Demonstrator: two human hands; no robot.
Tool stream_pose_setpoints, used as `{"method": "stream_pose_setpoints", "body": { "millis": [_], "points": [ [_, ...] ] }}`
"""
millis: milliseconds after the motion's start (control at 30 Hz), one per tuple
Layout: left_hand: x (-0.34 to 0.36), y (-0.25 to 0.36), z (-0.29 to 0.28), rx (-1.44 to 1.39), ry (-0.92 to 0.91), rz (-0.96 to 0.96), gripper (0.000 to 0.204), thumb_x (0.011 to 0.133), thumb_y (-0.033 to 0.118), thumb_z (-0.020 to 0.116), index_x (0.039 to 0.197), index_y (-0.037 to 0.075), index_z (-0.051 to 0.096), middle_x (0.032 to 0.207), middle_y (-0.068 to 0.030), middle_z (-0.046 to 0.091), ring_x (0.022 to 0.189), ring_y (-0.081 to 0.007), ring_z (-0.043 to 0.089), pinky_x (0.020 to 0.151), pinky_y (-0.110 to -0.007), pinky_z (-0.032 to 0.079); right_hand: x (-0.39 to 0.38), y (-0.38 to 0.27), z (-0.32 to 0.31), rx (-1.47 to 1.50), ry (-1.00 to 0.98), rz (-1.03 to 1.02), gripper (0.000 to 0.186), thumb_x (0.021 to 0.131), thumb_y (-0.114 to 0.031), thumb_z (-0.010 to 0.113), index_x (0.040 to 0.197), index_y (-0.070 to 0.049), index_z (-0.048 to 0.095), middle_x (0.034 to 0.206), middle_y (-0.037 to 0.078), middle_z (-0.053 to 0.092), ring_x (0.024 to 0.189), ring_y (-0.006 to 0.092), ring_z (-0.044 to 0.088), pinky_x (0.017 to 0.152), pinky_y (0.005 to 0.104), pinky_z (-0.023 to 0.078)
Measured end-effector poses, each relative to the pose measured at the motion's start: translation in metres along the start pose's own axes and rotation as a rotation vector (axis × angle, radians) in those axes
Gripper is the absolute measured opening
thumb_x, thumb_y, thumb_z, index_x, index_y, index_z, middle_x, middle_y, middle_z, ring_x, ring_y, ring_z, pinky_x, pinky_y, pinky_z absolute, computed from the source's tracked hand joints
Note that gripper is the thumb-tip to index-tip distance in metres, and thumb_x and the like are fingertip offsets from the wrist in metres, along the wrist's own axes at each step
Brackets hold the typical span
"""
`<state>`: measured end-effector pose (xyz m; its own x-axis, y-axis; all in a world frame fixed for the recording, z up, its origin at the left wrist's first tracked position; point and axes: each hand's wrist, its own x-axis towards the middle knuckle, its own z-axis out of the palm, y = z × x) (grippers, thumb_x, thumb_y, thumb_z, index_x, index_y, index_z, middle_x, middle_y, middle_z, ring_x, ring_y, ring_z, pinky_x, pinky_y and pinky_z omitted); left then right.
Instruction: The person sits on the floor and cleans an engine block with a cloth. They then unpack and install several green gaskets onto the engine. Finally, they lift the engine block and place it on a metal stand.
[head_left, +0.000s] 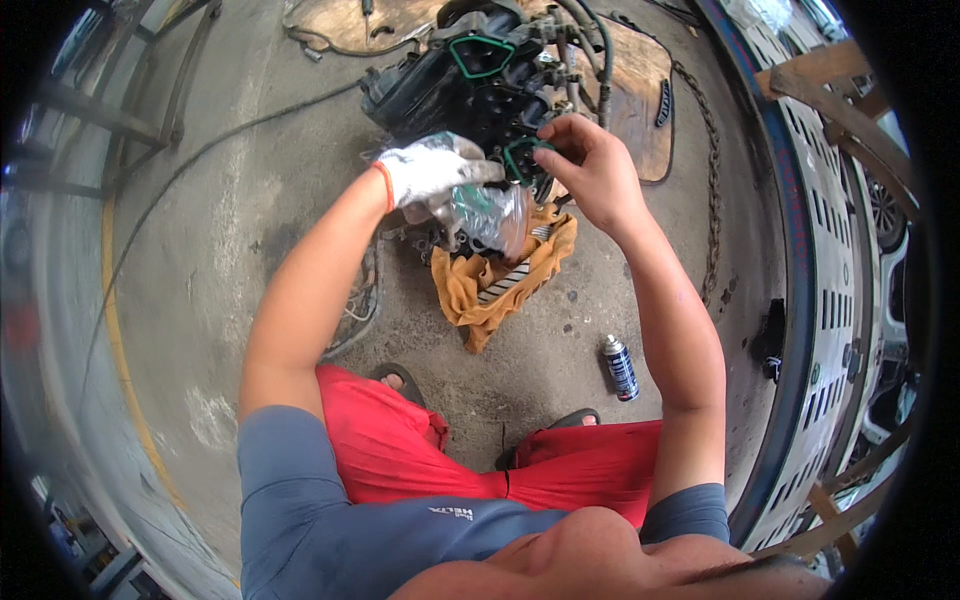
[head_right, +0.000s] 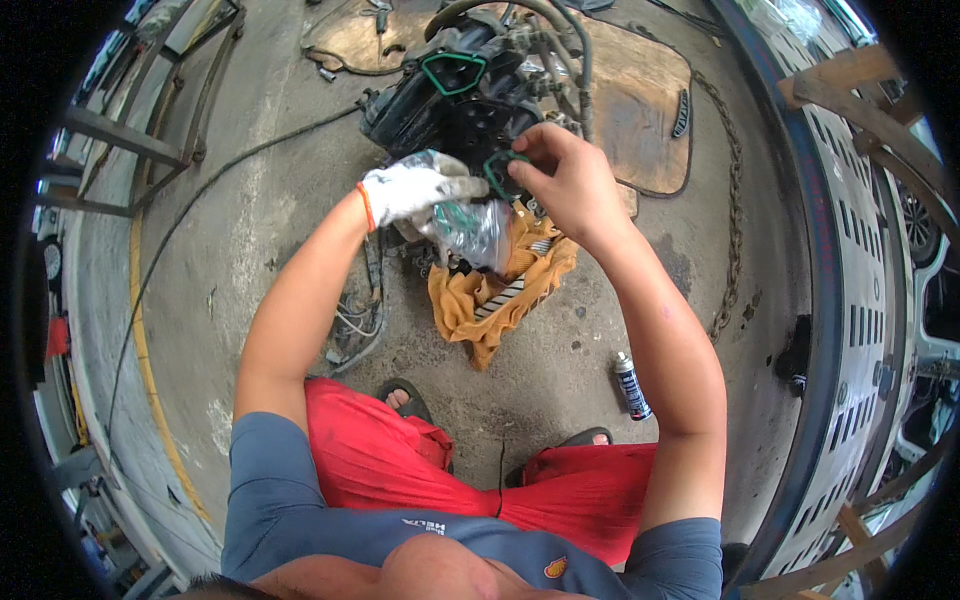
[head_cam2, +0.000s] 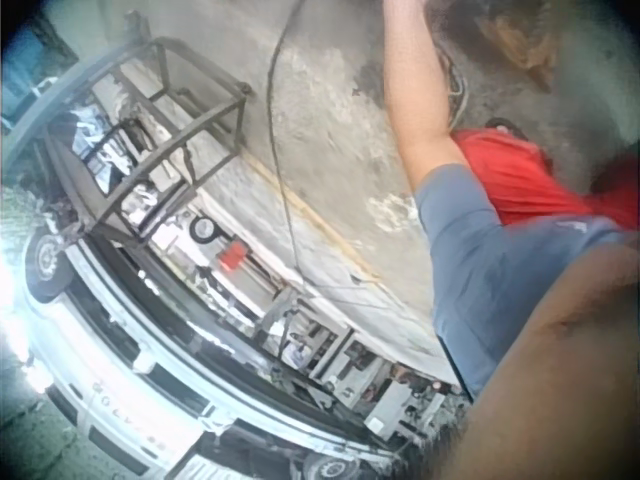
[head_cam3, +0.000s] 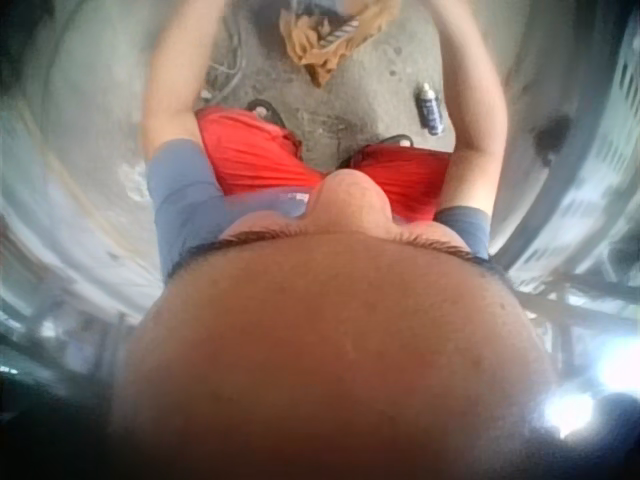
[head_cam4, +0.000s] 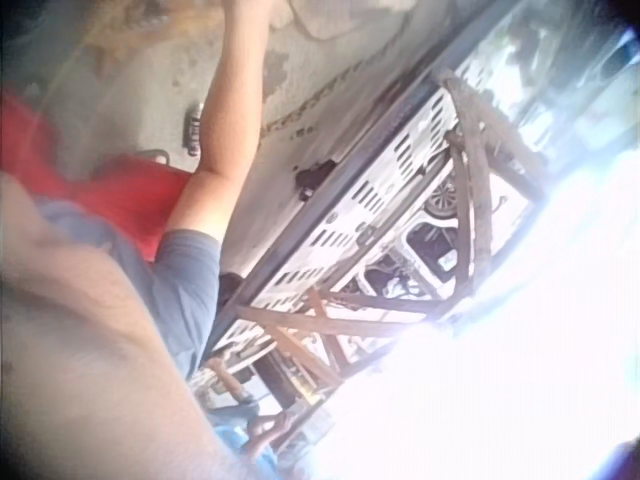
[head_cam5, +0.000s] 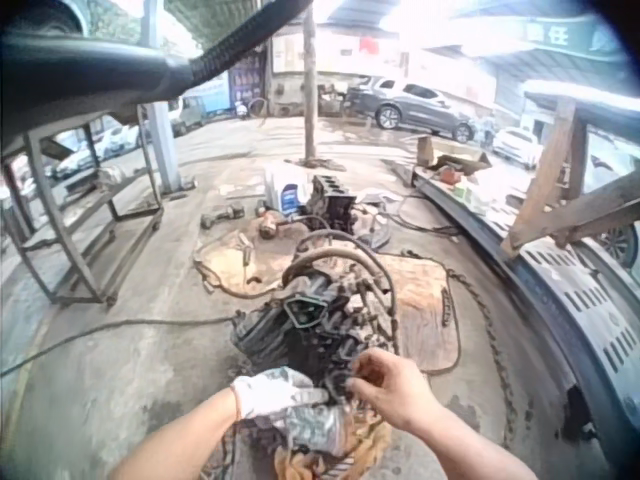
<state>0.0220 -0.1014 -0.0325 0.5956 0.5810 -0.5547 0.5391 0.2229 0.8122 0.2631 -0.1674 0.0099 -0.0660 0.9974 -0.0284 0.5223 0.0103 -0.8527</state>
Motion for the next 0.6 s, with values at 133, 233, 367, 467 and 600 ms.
{"method": "stream_pose_setpoints", "body": {
  "millis": [133,233,367,467,600],
  "points": [
    [-0.006,-0.003,-0.008,-0.087,0.103,0.245,0.042,0.097,0.039,0.072,0.123,0.006,0.067,0.106,-0.0061,0.069,0.081,-0.012,0.062,0.062,-0.028,0.052,0.024,0.0,0.015,-0.16,0.096,-0.218,0.024,0.095,-0.006,0.074,0.119,-0.004,0.073,0.103,0.005,0.076,0.093,0.0108,0.069,0.085,0.0277,0.055],
    [-0.009,-0.003,-0.007,-0.209,0.178,0.196,0.046,0.097,0.042,0.072,0.123,0.004,0.066,0.106,-0.0087,0.07,0.078,-0.0151,0.065,0.064,-0.031,0.055,0.042,-0.001,0.02,-0.186,0.149,-0.255,0.026,0.094,-0.005,0.073,0.12,-0.005,0.073,0.1,0.006,0.076,0.091,0.0128,0.07,0.083,0.0291,0.055],
    [0.002,-0.004,-0.004,-0.229,0.274,0.259,0.054,0.096,0.047,0.074,0.124,0.002,0.063,0.104,-0.0119,0.069,0.071,-0.0175,0.069,0.058,-0.033,0.057,0.056,0.003,0.026,-0.175,0.205,-0.216,0.023,0.092,-0.008,0.077,0.114,-0.004,0.073,0.096,0.003,0.076,0.087,0.0107,0.07,0.08,0.0271,0.055],
    [0.002,0.001,-0.002,-0.297,0.34,0.23,0.052,0.096,0.045,0.075,0.122,0.002,0.062,0.1,-0.0116,0.068,0.07,-0.0175,0.069,0.054,-0.032,0.057,0.058,0.006,0.03,-0.168,0.284,-0.178,0.024,0.092,-0.01,0.079,0.114,-0.003,0.073,0.093,0.002,0.076,0.085,0.0089,0.07,0.079,0.0256,0.055],
    [0.017,-0.002,-0.004,-0.441,0.398,0.291,0.047,0.095,0.041,0.077,0.118,0.002,0.063,0.097,-0.0112,0.067,0.073,-0.0173,0.07,0.054,-0.033,0.057,0.056,0.011,0.034,-0.075,0.31,-0.074,0.023,0.093,-0.012,0.079,0.113,-0.003,0.073,0.091,0.001,0.075,0.084,0.0078,0.069,0.078,0.0247,0.054]
  ]
}}
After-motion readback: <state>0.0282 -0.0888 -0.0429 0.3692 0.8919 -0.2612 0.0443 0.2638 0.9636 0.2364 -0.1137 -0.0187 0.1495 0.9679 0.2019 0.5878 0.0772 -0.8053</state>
